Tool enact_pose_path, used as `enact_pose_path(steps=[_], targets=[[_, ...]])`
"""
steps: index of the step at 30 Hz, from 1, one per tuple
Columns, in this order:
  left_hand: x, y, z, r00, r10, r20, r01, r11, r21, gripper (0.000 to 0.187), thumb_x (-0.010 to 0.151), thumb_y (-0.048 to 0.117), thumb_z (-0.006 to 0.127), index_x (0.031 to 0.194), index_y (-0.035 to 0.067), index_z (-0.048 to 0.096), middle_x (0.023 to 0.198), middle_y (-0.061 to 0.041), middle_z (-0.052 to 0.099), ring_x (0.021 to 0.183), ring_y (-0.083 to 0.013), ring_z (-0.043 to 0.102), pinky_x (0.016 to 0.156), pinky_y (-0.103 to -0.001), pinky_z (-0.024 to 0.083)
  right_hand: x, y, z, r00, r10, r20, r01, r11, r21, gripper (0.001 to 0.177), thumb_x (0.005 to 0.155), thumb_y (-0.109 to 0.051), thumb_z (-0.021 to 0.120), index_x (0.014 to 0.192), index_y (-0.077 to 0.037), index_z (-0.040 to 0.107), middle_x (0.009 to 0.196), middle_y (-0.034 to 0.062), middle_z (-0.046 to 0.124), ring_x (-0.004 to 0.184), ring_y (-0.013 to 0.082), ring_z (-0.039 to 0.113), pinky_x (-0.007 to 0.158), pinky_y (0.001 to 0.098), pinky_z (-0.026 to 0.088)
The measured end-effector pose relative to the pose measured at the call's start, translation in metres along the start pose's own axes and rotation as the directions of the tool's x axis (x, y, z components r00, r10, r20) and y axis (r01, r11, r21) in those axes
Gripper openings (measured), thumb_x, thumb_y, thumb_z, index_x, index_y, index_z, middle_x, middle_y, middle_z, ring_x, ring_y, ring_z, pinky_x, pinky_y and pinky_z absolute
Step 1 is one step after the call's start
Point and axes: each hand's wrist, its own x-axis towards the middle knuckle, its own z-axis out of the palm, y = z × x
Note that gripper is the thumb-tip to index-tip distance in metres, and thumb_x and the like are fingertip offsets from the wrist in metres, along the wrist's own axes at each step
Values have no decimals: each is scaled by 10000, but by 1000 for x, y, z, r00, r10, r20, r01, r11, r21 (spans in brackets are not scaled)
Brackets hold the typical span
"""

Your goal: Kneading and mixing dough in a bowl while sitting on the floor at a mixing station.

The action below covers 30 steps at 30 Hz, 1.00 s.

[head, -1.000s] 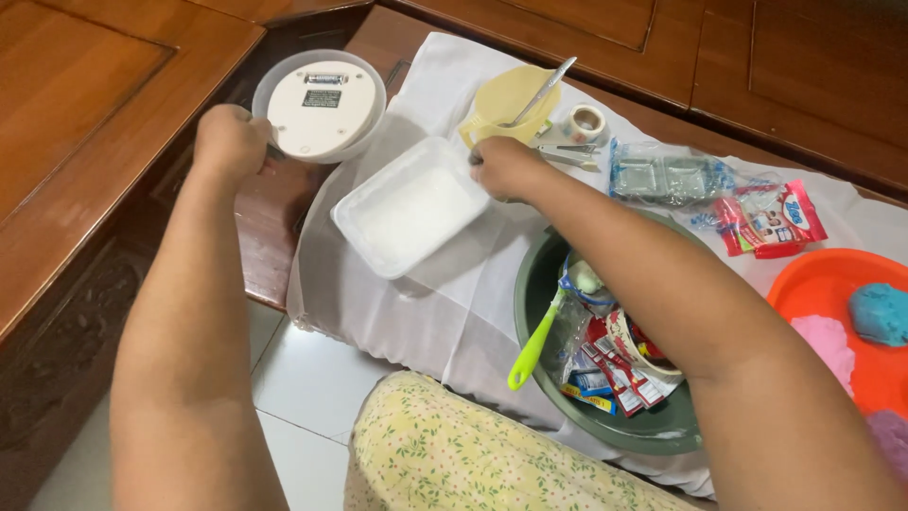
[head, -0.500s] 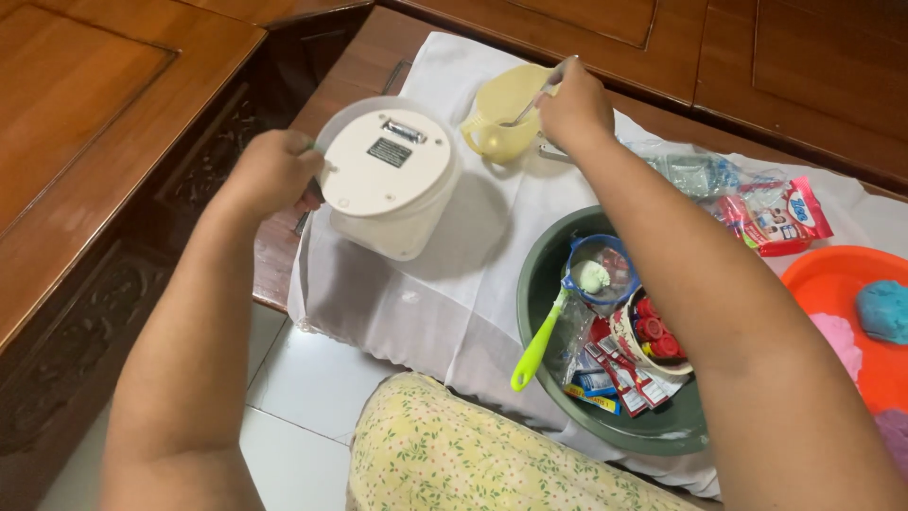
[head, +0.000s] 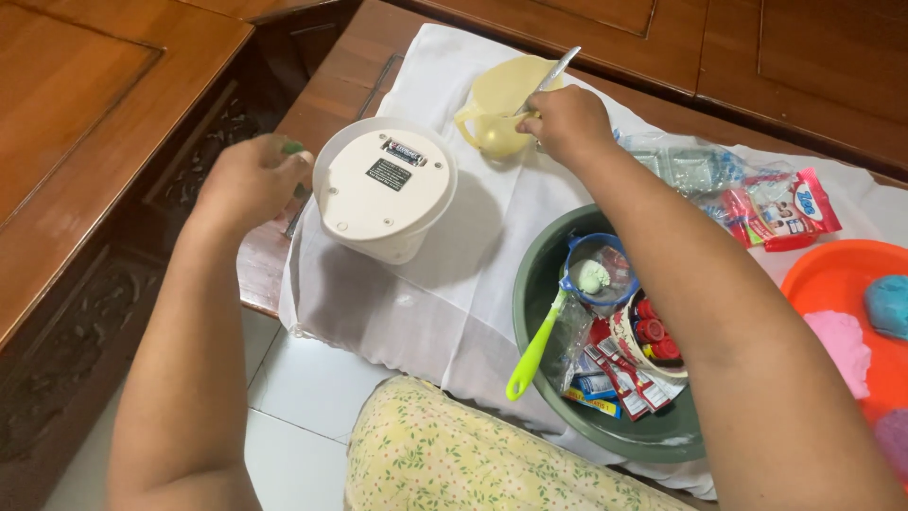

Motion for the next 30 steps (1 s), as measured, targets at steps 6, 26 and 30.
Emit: enact_pose_path(steps=[6,26,30], targets=[[-14,-5,-3,854,384,-351,-326,921,214,333,1036,220,708,1242,-41,728,865,-134,719,687,-237,639,605,-367,513,-15,-7,-41,995,-28,-100,30,999,17,219,933,-278,777,975,-64,798,799,149,723,690,336,648,661,472,509],[-167,108,134,661,359,659,-677,663,319,670,782,390,800,1344,84,603,989,-249,752,937,-460,741,806,-540,600,-311,49,-160,924,-381,-35,382,915,132,208,895,-346,773,915,-141,745,916,66,752,952,278,722,852,419,579],[-160,104,149,682,402,611,-689,634,352,673,758,187,741,1404,62,600,958,-227,757,860,-427,758,735,-505,618,-308,46,-155,888,-459,14,434,850,300,159,874,-252,784,889,-103,729,913,88,742,951,312,713,831,434,585]])
